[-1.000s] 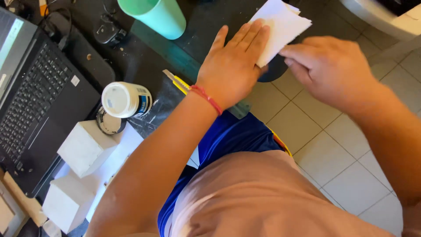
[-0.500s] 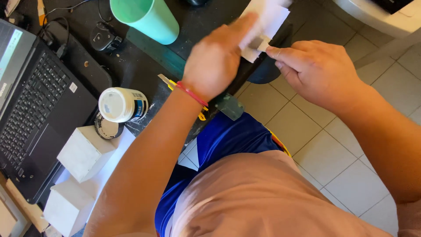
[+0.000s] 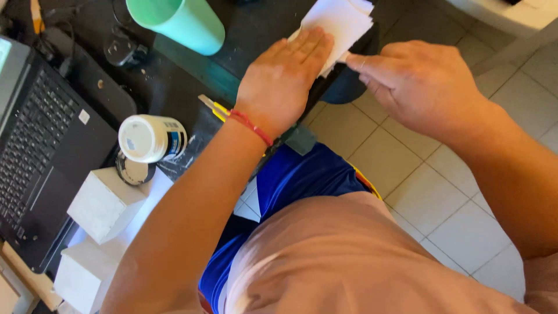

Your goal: Assembling small white boxes by applying adhesive to components and joining them.

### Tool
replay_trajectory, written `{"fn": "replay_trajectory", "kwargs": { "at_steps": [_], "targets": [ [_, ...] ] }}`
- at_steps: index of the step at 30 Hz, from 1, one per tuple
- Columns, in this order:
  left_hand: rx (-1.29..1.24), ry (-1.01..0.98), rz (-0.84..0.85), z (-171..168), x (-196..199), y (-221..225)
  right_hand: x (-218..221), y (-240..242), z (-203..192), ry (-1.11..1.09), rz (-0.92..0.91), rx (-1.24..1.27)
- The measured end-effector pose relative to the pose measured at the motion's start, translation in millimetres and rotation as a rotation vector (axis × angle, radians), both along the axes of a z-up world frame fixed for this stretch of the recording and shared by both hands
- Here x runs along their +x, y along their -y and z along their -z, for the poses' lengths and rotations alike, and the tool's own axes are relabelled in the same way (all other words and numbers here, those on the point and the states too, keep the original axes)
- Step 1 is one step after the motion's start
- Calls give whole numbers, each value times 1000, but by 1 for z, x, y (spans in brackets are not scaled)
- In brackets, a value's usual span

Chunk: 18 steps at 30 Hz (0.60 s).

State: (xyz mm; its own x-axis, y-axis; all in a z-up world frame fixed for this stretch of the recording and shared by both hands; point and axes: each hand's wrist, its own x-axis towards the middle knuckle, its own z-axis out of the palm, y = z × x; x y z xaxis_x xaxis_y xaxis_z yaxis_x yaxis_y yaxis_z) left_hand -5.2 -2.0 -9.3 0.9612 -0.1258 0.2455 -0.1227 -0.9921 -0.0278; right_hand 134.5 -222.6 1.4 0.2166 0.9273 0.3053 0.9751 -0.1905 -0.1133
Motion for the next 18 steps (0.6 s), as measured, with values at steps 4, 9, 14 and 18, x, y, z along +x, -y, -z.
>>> {"fn": "replay_trajectory", "kwargs": {
  "at_steps": [4, 9, 14, 18],
  "targets": [
    [72, -18, -20, 1, 2, 0, 0, 1, -5, -3, 41, -88],
    [119, 42, -24, 7, 3, 3, -5, 17, -5, 11, 46, -29],
    [120, 4, -31, 9, 7, 4, -9, 40, -8, -32, 59, -10],
    [-73, -131, -32, -4, 5, 3, -16, 57, -16, -2, 54, 61]
  ]
}}
